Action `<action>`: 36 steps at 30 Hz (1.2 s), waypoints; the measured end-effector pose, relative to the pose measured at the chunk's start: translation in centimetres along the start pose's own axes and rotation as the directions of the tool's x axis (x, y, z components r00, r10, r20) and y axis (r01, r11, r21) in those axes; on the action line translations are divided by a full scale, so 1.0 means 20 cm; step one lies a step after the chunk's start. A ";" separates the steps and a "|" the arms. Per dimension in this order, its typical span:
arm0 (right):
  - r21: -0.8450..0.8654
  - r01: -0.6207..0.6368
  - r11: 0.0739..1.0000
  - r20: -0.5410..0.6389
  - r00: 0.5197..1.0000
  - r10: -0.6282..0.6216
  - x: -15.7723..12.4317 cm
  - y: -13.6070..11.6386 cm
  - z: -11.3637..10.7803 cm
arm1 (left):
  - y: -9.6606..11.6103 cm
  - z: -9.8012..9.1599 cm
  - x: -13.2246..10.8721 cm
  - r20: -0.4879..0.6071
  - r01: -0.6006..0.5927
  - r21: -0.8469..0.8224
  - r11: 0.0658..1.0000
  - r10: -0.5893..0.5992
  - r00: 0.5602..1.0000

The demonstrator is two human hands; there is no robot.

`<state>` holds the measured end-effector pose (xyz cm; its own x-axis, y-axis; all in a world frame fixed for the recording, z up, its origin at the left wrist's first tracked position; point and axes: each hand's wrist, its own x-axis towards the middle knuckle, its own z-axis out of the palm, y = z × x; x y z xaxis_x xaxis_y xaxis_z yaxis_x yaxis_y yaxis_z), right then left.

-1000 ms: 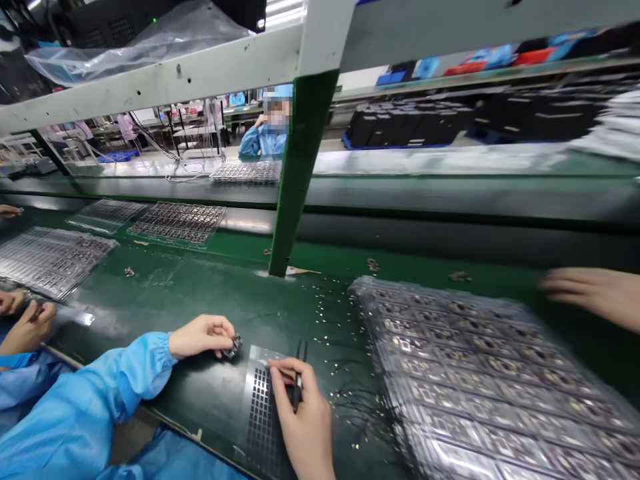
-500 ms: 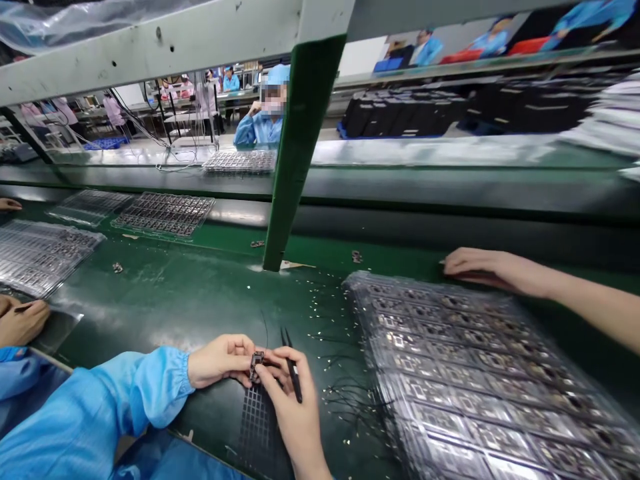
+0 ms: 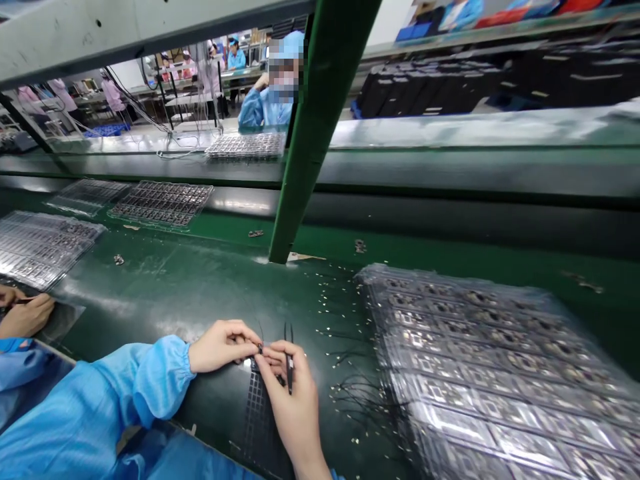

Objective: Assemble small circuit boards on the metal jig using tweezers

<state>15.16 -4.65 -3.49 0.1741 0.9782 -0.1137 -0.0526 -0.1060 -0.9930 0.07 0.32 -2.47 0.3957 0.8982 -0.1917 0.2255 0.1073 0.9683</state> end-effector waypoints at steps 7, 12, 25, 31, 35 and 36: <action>0.091 -0.033 0.995 0.077 0.997 0.026 0.01 -0.03 0.05 | 0.02 -0.04 0.02 0.070 0.055 0.028 0.998 -0.056 0.996; 0.089 -0.036 0.995 0.076 0.997 0.029 -0.01 -0.03 0.05 | 0.01 -0.03 0.02 0.055 0.094 -0.017 0.995 -0.093 0.994; 0.119 -0.083 0.989 0.073 0.995 0.075 0.00 -0.02 0.03 | 0.03 -0.03 0.01 0.047 0.042 0.036 0.998 -0.043 0.998; 0.131 -0.074 0.989 0.069 0.995 0.066 0.00 -0.01 0.02 | 0.03 -0.02 0.01 0.031 -0.050 0.141 0.989 0.046 0.998; 0.077 -0.013 0.997 0.016 1.000 0.012 -0.01 -0.01 0.03 | 0.03 -0.01 0.00 0.010 -0.062 0.180 0.982 0.061 0.998; 0.049 0.005 0.999 0.001 1.000 -0.005 -0.01 -0.01 0.03 | 0.03 -0.01 0.00 0.009 -0.056 0.183 0.982 0.055 0.998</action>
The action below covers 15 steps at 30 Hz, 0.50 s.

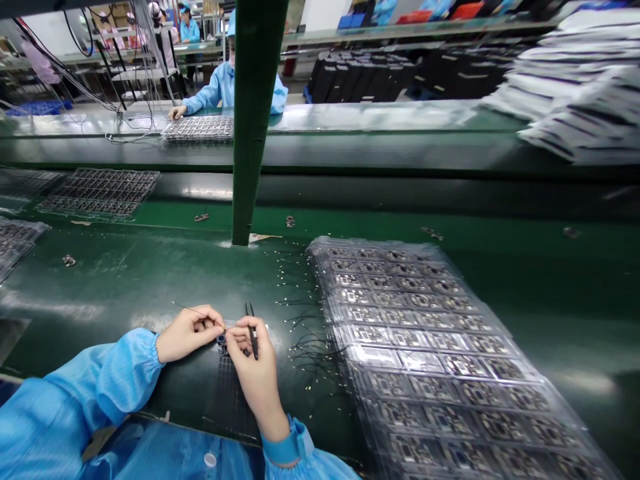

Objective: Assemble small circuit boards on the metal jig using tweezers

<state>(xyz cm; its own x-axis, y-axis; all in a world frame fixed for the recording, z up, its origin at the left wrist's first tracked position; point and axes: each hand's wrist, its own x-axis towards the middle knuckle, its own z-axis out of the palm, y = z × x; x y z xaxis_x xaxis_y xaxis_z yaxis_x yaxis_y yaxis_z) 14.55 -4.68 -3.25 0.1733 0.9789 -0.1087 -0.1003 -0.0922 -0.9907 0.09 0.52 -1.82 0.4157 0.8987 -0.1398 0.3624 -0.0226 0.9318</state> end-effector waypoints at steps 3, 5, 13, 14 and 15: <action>-0.111 0.069 0.991 -0.048 0.996 -0.075 -0.01 0.00 0.00 | 0.01 0.00 0.00 0.013 0.032 -0.005 0.999 -0.032 0.999; -0.174 0.126 0.977 -0.056 0.989 -0.137 -0.02 0.00 0.00 | 0.01 0.01 0.00 0.018 0.043 -0.016 0.999 -0.043 0.999; -0.274 0.220 0.936 -0.017 0.972 -0.234 -0.03 0.01 0.00 | 0.00 0.01 0.00 0.002 0.069 -0.034 0.997 -0.069 0.998; -0.242 0.207 0.948 -0.033 0.975 -0.221 -0.03 0.01 0.00 | 0.00 0.00 0.00 0.017 0.097 -0.069 0.993 -0.096 0.995; -0.195 0.186 0.963 -0.068 0.977 -0.203 -0.03 0.00 0.00 | 0.00 0.00 0.00 0.034 0.130 -0.106 0.986 -0.127 0.991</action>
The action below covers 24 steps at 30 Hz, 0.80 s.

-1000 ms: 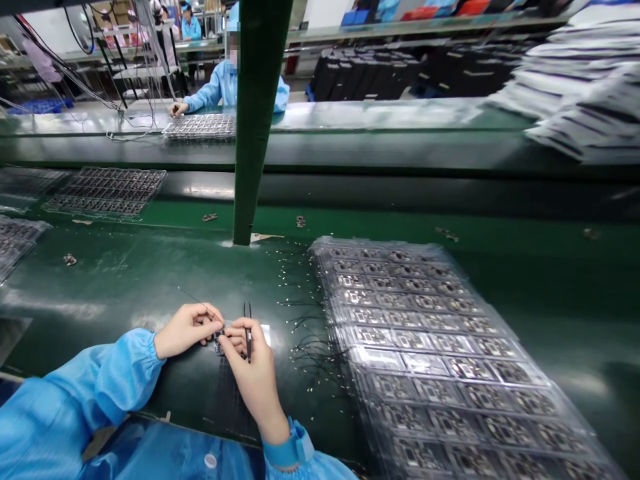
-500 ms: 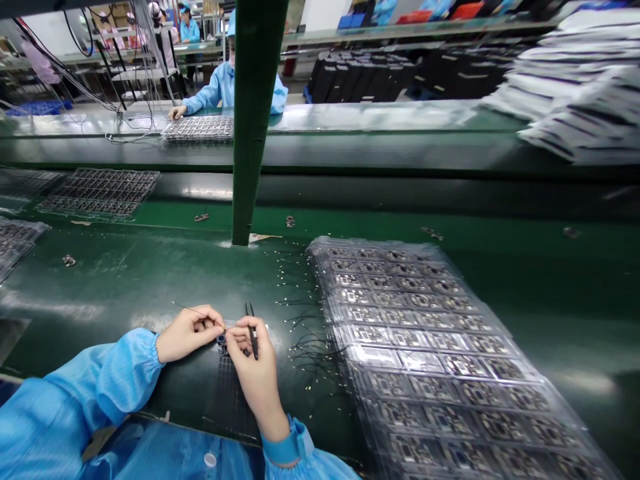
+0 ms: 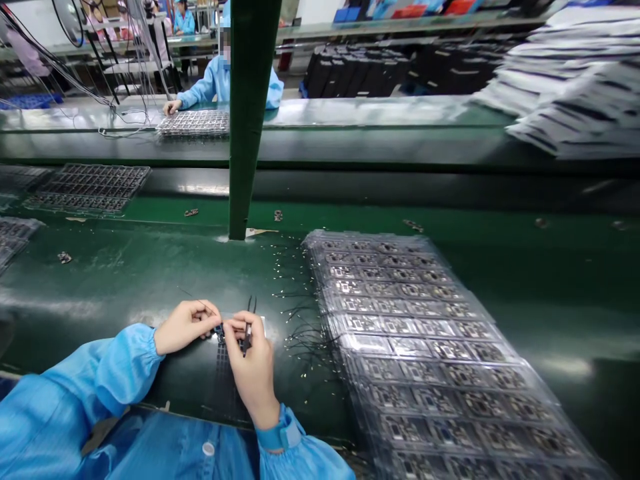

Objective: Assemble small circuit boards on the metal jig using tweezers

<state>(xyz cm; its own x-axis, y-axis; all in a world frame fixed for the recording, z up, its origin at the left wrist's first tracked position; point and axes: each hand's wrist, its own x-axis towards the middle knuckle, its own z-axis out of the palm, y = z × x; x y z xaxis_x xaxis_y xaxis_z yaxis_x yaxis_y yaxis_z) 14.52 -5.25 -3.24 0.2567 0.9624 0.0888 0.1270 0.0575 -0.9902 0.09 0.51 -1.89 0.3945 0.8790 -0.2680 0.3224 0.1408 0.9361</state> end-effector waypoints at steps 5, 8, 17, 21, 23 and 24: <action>0.324 -0.154 0.933 -0.196 0.954 0.226 0.01 0.00 -0.07 | 0.02 -0.01 0.00 0.064 0.094 -0.093 0.991 -0.088 0.994; 0.398 -0.262 0.879 -0.148 0.927 0.344 -0.02 0.00 -0.13 | 0.04 -0.02 -0.01 0.094 0.110 -0.087 0.990 -0.101 0.990; 0.263 -0.325 0.908 -0.128 0.921 0.367 -0.10 0.03 -0.25 | 0.04 -0.03 -0.01 0.154 0.094 -0.018 0.995 -0.090 0.984; 0.149 -0.278 0.949 -0.163 0.939 0.301 -0.06 0.05 -0.29 | 0.05 -0.02 -0.01 0.174 -0.029 0.061 0.998 0.018 0.985; 0.076 -0.268 0.960 -0.142 0.951 0.276 -0.05 0.05 -0.29 | 0.07 0.00 -0.01 0.229 -0.107 0.107 0.988 0.080 0.970; 0.040 -0.265 0.963 -0.128 0.955 0.268 -0.04 0.05 -0.29 | 0.09 0.02 -0.01 0.272 -0.148 0.130 0.980 0.109 0.956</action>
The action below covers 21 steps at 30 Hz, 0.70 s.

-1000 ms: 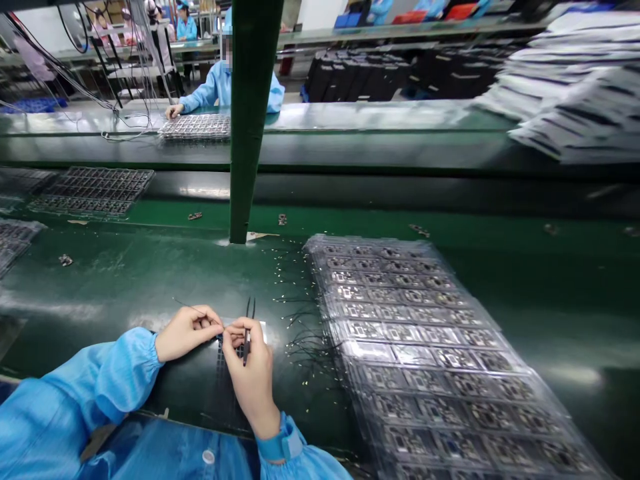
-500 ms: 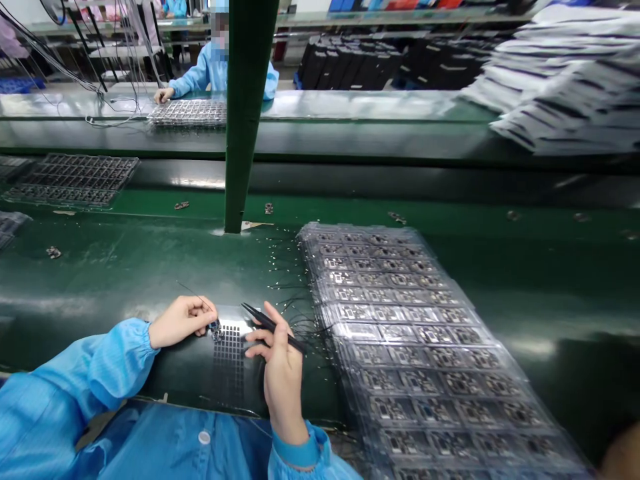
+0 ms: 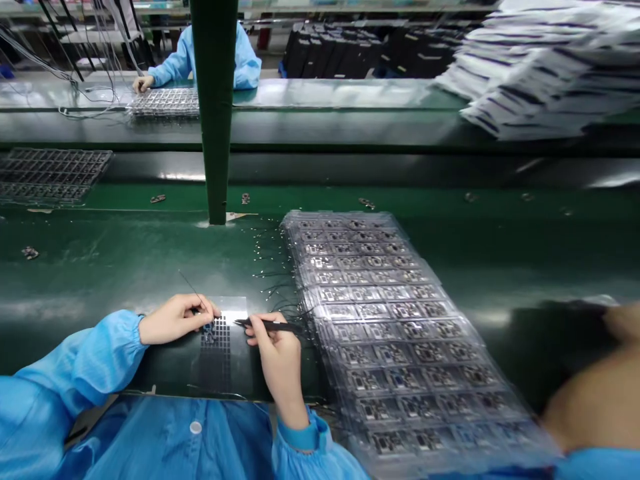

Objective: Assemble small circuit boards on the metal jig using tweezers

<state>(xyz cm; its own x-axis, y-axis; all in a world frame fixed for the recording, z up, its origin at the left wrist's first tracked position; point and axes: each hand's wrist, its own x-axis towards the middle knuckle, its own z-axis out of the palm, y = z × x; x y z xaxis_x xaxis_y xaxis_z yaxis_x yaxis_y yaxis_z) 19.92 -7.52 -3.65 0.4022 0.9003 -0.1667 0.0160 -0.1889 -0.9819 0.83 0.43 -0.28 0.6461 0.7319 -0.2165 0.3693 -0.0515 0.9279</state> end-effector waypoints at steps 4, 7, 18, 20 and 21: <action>-0.112 0.007 0.994 0.031 1.000 -0.003 -0.01 -0.02 0.01 | 0.04 0.05 0.03 0.126 -0.086 0.135 0.987 0.069 0.990; -0.184 0.025 0.983 0.044 0.999 -0.017 -0.03 -0.01 0.01 | 0.03 0.06 0.05 0.126 -0.058 0.171 0.984 0.037 0.991; -0.242 0.057 0.968 0.025 0.998 -0.053 -0.05 0.01 0.02 | 0.02 0.06 0.06 0.118 -0.023 0.143 0.990 0.006 0.993; -0.243 0.058 0.968 0.025 0.998 -0.054 -0.05 0.01 0.02 | 0.02 0.06 0.06 0.116 -0.021 0.137 0.990 0.005 0.993; -0.244 0.060 0.968 0.032 0.998 -0.054 -0.05 0.01 0.02 | 0.02 0.06 0.06 0.117 -0.018 0.135 0.991 0.002 0.993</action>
<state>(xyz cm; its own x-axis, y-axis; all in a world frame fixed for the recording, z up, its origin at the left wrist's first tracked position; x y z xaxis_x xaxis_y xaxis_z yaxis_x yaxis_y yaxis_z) 19.26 -8.27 -3.65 0.3712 0.9212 -0.1161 0.2633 -0.2244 -0.9383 2.58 0.39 -0.46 0.7205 0.6475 -0.2483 0.4442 -0.1560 0.8822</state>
